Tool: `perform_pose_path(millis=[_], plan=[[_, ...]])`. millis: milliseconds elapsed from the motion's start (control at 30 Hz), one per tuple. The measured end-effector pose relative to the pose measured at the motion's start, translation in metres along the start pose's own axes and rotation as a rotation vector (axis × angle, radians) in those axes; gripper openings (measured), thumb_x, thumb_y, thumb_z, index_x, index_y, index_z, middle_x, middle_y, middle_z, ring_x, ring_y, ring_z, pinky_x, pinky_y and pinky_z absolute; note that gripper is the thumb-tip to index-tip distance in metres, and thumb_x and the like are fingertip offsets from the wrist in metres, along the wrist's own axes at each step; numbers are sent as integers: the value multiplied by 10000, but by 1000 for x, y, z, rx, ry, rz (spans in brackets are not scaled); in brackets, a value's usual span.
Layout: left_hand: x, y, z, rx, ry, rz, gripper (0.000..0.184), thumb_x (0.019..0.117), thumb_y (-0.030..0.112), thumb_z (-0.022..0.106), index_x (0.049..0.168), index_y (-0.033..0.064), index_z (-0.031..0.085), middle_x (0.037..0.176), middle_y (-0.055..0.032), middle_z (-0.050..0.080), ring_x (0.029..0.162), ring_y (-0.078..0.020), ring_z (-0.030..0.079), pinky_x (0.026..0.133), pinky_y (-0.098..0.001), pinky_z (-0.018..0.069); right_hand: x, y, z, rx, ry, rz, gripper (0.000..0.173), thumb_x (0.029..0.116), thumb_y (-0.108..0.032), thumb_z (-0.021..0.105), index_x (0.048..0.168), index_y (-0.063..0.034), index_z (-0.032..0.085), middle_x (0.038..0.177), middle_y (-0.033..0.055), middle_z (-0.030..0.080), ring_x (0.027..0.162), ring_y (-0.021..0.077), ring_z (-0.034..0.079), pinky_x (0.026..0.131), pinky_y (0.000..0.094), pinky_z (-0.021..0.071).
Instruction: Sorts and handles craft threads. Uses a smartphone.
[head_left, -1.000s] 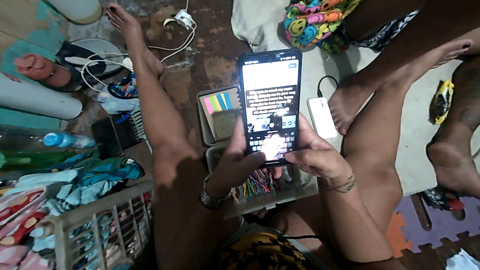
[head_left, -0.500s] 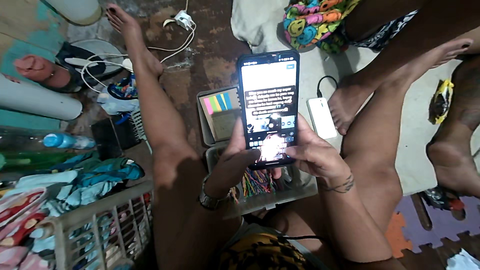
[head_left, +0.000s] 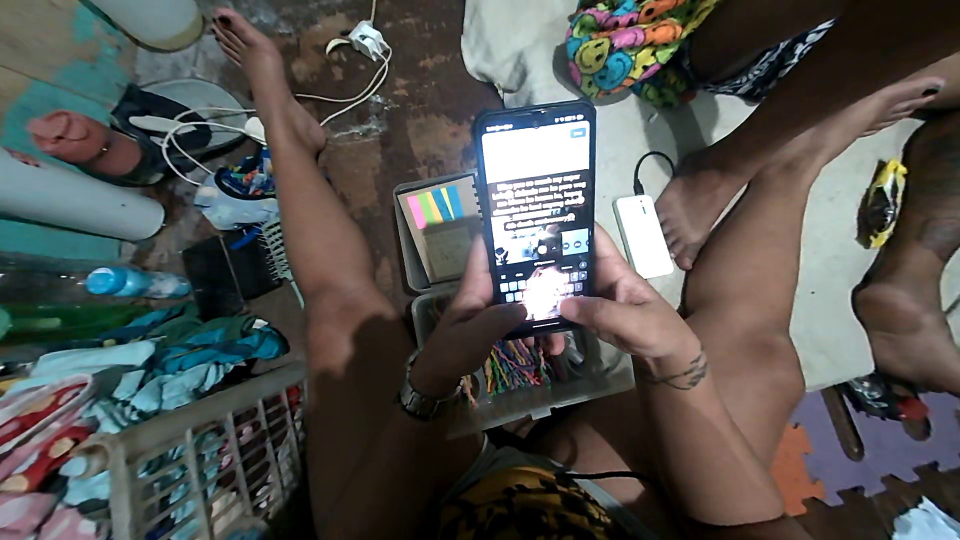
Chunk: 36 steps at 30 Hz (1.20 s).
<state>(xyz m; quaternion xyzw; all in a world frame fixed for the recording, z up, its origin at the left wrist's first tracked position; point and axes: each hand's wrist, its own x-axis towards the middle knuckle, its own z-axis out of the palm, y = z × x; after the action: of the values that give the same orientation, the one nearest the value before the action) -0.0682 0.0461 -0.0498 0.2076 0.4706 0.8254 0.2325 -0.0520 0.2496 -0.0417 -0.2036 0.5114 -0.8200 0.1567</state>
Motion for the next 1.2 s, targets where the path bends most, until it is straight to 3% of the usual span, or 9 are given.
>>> perform_pose_path(millis=[267, 400, 500, 567, 633, 733, 900, 1100, 1200], plan=[[1, -1, 0, -9, -24, 17, 610, 942, 29, 520, 1458, 303, 346, 1117, 72, 687, 837, -35, 696, 704, -192, 598, 0, -1, 2, -27, 38, 2, 549, 970, -36, 537, 1445, -224, 336, 1133, -6, 698, 806, 101, 720, 630, 225, 616], [3, -2, -1, 48, -24, 5, 684, 934, 23, 491, 1522, 264, 235, 1110, 52, 676, 827, -37, 685, 696, -183, 586, 3, -1, 6, -68, 105, 13, 472, 1007, -30, 528, 1414, -206, 367, 1048, 10, 715, 715, 90, 709, 580, 208, 604], [5, -13, -8, -16, -61, 7, 699, 958, 4, 481, 1553, 244, 204, 1178, -67, 657, 871, -147, 708, 712, -267, 609, 4, 0, 5, -33, 66, -4, 380, 1069, -165, 477, 1428, -231, 373, 1063, 28, 703, 742, 101, 703, 588, 212, 599], [5, -15, -9, -46, -76, 16, 682, 960, 4, 478, 1538, 254, 217, 1196, -80, 653, 883, -171, 714, 713, -283, 614, 4, 0, 3, -28, 48, -9, 382, 1072, -176, 482, 1432, -237, 369, 1070, 28, 698, 742, 99, 697, 595, 212, 597], [4, -10, -6, -36, -69, 20, 660, 956, 6, 479, 1516, 275, 255, 1186, -36, 659, 873, -136, 711, 709, -256, 609, 2, 1, 2, -56, 42, -3, 506, 1002, -105, 551, 1442, -232, 336, 1102, -5, 694, 749, 79, 694, 606, 206, 596], [2, -2, 0, 12, -31, 25, 598, 942, 11, 489, 1448, 284, 326, 1130, 46, 681, 848, -61, 702, 710, -209, 601, -1, 0, 1, -60, 28, 10, 603, 943, -45, 547, 1459, -248, 309, 1143, -32, 686, 786, 70, 701, 615, 207, 601], [1, 0, 1, 71, 28, 4, 455, 926, 45, 521, 1332, 219, 411, 1061, 70, 694, 820, -39, 698, 683, -209, 603, -3, -1, -4, 47, -53, 17, 628, 944, -20, 463, 1491, -292, 316, 1193, 2, 679, 878, 124, 716, 680, 258, 621], [4, 1, 5, 39, 7, 46, 507, 1018, 95, 499, 1454, 296, 335, 1138, 53, 681, 827, -49, 702, 660, -195, 603, -3, -2, -5, 41, -67, 14, 601, 955, -20, 457, 1477, -291, 334, 1197, -6, 677, 899, 120, 715, 692, 256, 621], [5, 2, 7, 46, 38, 37, 527, 1033, 82, 464, 1483, 310, 311, 1168, 58, 675, 842, -49, 706, 667, -199, 608, -2, -1, -4, 33, -64, -1, 516, 1005, -109, 515, 1456, -295, 345, 1173, -15, 686, 875, 112, 715, 696, 249, 620]])
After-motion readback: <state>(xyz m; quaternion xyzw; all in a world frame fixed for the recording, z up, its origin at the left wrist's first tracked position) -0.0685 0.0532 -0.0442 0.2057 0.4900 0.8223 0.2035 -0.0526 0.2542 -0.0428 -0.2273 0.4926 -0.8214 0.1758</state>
